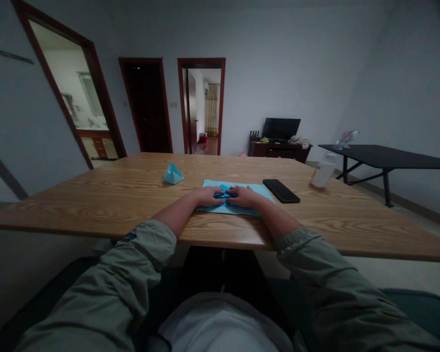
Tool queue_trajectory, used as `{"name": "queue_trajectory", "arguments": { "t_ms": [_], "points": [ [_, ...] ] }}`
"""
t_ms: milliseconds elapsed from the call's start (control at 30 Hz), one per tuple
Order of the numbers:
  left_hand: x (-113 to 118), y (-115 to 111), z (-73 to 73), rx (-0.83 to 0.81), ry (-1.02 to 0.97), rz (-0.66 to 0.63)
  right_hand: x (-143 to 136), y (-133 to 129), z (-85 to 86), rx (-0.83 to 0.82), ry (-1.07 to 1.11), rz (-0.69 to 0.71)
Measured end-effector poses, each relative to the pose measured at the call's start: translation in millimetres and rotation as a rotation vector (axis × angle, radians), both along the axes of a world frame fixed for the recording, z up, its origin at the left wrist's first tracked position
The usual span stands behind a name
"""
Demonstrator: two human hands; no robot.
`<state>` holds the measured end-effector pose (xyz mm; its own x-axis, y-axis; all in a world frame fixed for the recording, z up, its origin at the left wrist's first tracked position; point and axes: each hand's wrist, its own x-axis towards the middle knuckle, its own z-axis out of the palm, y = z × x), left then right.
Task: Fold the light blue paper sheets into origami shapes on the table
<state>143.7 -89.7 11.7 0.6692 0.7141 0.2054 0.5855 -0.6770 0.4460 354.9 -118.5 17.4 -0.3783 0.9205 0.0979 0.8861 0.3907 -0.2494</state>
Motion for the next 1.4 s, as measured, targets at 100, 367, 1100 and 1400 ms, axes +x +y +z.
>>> {"name": "queue_trajectory", "arguments": {
  "t_ms": [100,367,1100,1400],
  "points": [
    [1.0,-1.9,2.8,-0.004,-0.01,-0.039,0.3,0.0,0.5,0.016,0.05,0.016],
    [2.2,-5.8,6.6,0.019,0.002,-0.05,1.0,-6.3,9.7,-0.033,0.122,0.055],
    [-6.8,-4.1,17.0,-0.025,0.193,-0.121,8.4,-7.8,13.9,-0.151,0.138,0.109],
    [-8.7,3.0,12.5,-0.051,0.13,-0.032,5.0,-13.5,18.3,-0.06,0.122,-0.014]
  ]
}}
